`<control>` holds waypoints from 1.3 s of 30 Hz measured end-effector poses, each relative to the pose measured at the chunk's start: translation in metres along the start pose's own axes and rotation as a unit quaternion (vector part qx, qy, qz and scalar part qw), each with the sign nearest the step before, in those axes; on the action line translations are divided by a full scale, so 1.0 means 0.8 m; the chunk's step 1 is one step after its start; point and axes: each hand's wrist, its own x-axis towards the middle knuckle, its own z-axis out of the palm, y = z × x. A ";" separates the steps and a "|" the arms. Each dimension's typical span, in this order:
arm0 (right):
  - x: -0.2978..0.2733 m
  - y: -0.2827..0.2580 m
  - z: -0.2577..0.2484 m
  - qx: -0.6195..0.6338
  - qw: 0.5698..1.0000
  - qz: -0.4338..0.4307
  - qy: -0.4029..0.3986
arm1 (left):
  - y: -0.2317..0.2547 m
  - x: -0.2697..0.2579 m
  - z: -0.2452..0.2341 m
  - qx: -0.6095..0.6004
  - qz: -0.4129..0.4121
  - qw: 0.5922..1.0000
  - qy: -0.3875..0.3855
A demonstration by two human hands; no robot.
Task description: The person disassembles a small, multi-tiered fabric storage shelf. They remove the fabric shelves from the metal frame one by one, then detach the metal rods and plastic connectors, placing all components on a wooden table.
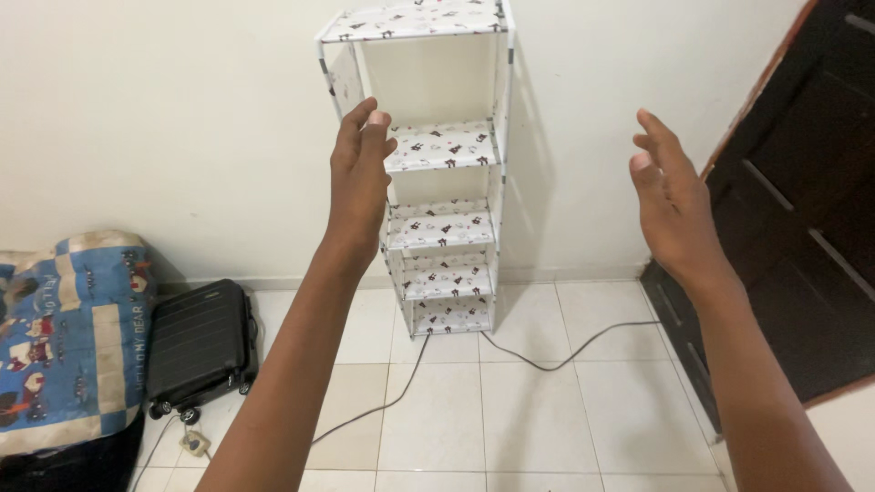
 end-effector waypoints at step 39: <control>0.543 -0.070 0.589 -0.120 0.888 -0.375 -0.238 | -0.312 0.531 -0.108 -0.036 0.072 0.995 0.059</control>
